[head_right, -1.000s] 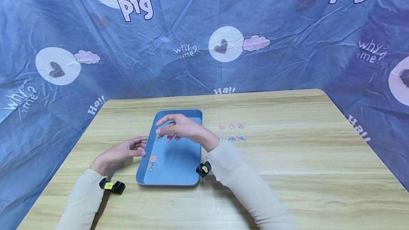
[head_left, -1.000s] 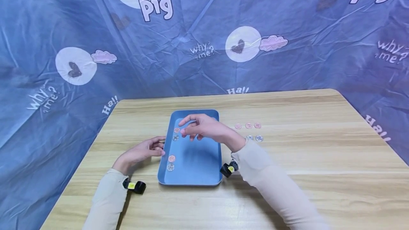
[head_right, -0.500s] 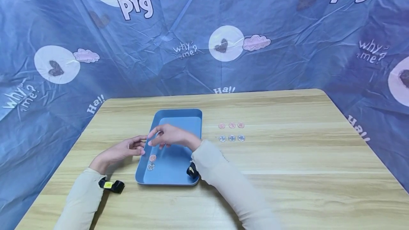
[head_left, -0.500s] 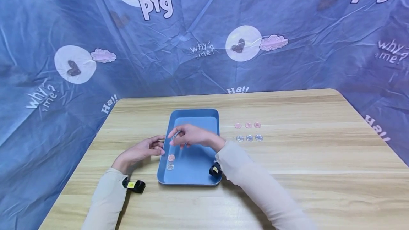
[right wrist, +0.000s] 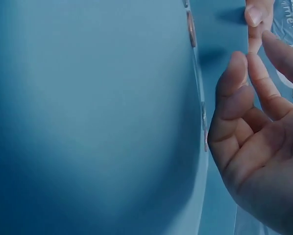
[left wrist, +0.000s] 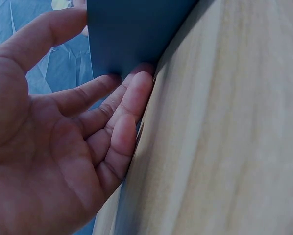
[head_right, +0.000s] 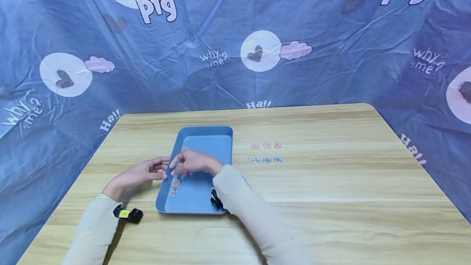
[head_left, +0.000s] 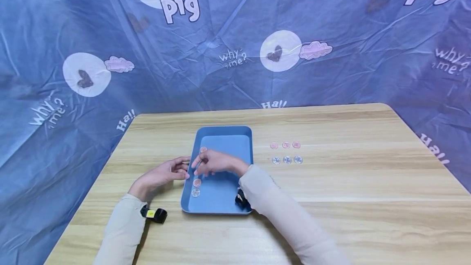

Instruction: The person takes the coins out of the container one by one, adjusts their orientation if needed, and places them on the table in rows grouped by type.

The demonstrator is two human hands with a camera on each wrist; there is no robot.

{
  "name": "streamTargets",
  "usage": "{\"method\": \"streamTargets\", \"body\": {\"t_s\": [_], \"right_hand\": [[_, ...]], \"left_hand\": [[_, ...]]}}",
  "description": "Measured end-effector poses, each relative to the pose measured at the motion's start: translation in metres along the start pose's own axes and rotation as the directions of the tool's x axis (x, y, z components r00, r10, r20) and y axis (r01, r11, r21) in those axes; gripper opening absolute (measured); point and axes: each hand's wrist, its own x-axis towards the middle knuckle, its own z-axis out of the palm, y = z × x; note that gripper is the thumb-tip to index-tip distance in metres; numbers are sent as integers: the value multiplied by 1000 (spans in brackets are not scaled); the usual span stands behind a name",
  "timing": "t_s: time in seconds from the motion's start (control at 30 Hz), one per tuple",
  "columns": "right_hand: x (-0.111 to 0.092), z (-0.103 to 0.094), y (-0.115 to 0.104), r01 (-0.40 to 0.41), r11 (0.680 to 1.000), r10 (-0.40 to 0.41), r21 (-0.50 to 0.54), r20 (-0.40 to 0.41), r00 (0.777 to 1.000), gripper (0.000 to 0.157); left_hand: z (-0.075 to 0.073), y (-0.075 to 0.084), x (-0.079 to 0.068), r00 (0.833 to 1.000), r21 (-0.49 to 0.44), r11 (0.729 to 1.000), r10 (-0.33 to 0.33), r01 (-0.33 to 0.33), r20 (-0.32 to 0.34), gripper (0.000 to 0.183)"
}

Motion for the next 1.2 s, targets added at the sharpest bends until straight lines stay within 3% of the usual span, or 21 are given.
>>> {"method": "streamTargets", "body": {"t_s": [0.7,1.0,1.2], "right_hand": [[4,11,5,-22,987,27,-157,29,999,25],[8,14,5,-8,941,10,-338,4,1000,21],[7,16,5,-15,929,13,-371,-7,1000,19]], "left_hand": [[-1,-3,1,999,-9,1000,28,-28,20,75],[0,-2,0,999,-16,999,40,-39,20,74],[1,-1,0,999,-16,999,35,-34,19,75]]}}
